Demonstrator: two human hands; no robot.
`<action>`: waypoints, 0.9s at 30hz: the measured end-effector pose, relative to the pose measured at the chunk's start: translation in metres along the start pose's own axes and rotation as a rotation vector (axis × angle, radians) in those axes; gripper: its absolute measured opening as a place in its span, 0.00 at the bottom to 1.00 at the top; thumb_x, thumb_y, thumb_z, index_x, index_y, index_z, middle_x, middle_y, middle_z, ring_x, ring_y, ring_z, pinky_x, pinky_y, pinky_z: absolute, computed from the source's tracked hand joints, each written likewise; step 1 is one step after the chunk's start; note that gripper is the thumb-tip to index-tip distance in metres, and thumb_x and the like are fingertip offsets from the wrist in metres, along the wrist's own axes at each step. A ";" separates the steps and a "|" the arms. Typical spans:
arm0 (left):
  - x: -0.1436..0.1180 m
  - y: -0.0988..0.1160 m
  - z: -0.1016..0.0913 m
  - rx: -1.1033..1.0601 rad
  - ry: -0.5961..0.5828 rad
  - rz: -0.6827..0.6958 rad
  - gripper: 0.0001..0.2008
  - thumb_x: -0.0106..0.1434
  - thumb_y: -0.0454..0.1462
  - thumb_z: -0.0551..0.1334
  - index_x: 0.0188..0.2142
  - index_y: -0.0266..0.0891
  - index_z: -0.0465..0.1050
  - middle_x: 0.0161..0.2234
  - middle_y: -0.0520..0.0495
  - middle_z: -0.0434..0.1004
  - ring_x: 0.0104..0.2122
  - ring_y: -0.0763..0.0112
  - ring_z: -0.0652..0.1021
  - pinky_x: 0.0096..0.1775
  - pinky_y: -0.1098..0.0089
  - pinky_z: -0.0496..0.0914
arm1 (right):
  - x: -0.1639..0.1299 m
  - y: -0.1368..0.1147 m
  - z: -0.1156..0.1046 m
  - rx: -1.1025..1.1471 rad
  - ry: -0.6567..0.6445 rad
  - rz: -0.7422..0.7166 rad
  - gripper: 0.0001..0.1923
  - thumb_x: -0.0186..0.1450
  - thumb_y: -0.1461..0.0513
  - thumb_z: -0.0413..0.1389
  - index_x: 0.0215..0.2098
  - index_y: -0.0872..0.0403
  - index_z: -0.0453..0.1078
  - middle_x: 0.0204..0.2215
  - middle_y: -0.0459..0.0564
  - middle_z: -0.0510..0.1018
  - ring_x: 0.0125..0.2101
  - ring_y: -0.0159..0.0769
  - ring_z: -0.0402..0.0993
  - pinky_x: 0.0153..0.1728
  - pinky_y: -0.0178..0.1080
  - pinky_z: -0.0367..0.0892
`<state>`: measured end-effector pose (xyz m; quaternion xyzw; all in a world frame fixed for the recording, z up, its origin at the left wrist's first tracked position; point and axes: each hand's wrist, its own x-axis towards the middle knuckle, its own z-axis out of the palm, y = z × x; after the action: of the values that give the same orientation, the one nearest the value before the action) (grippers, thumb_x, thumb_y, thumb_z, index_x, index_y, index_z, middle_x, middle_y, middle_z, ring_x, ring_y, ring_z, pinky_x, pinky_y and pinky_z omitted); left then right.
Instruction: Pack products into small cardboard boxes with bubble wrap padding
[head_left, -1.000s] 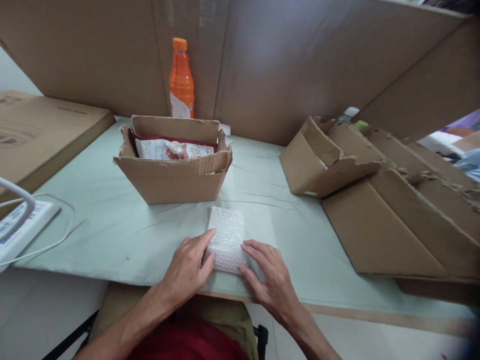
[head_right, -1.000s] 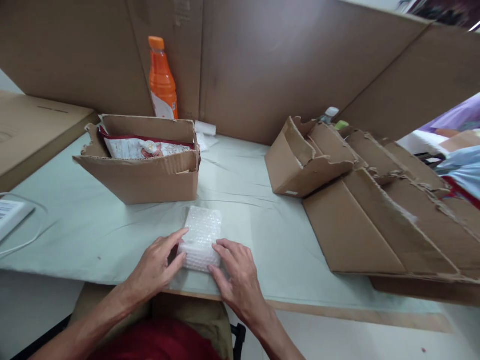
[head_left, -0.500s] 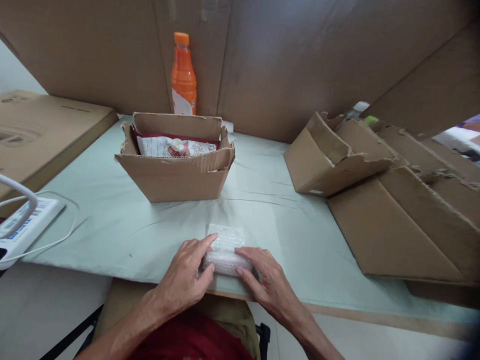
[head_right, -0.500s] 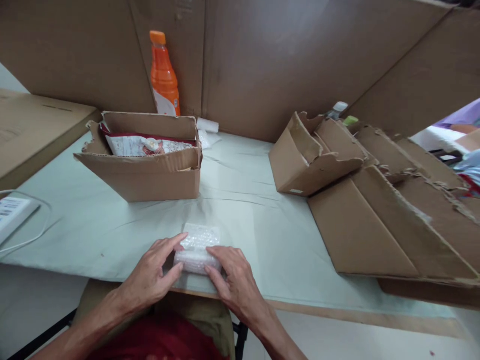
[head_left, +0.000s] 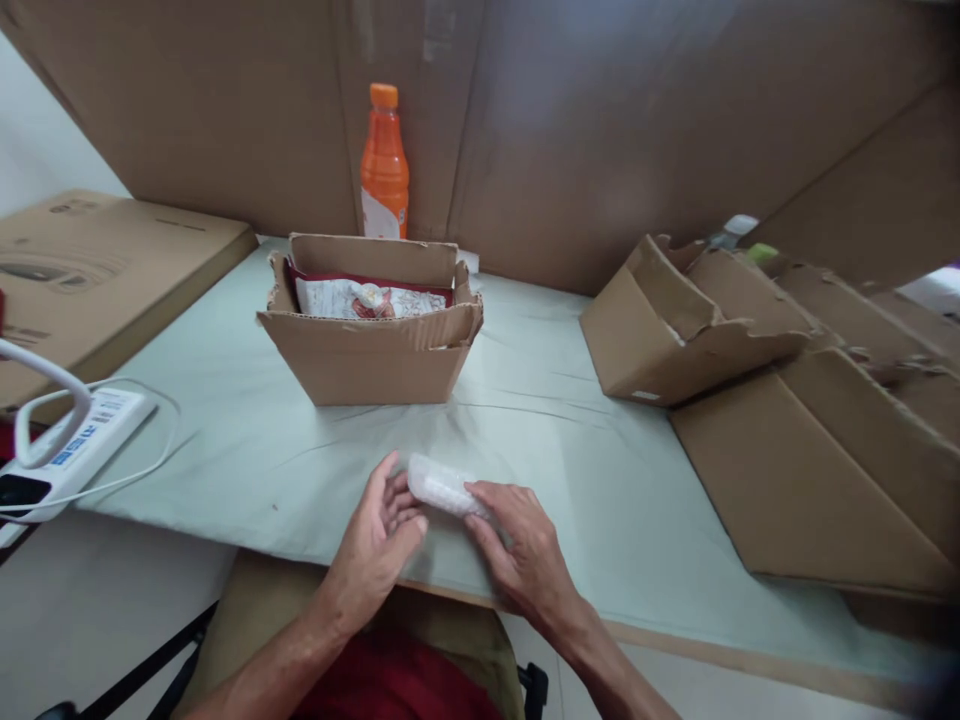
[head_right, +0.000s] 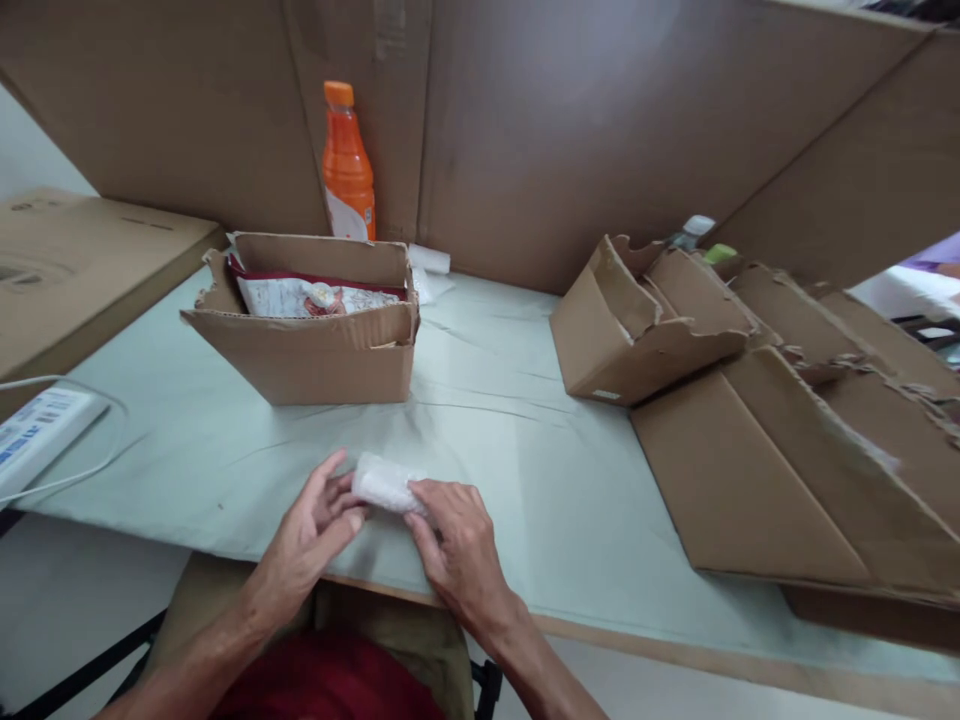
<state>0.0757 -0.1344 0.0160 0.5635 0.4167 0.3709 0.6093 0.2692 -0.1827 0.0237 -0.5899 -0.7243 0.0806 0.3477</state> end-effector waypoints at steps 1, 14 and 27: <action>0.000 0.001 0.002 -0.033 -0.014 -0.022 0.32 0.66 0.36 0.56 0.67 0.38 0.45 0.55 0.36 0.72 0.51 0.63 0.78 0.52 0.61 0.73 | -0.001 -0.003 -0.001 0.046 -0.016 0.020 0.12 0.69 0.64 0.54 0.50 0.51 0.72 0.42 0.52 0.83 0.40 0.41 0.78 0.41 0.44 0.71; 0.006 0.021 -0.006 0.344 -0.126 0.216 0.34 0.61 0.33 0.61 0.65 0.44 0.55 0.45 0.45 0.77 0.45 0.64 0.79 0.50 0.62 0.75 | 0.012 -0.005 -0.023 0.569 -0.351 0.343 0.18 0.65 0.49 0.58 0.45 0.53 0.76 0.37 0.51 0.82 0.36 0.42 0.79 0.39 0.40 0.74; 0.110 0.123 -0.090 1.203 0.413 0.980 0.14 0.63 0.26 0.55 0.45 0.36 0.73 0.37 0.45 0.80 0.42 0.62 0.78 0.61 0.48 0.62 | 0.028 0.018 -0.062 0.309 -0.057 0.357 0.13 0.62 0.51 0.62 0.36 0.50 0.78 0.32 0.49 0.83 0.31 0.42 0.81 0.33 0.37 0.77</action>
<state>0.0364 0.0115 0.1266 0.8341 0.3547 0.4049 -0.1204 0.3189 -0.1697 0.0717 -0.6461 -0.5971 0.2673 0.3932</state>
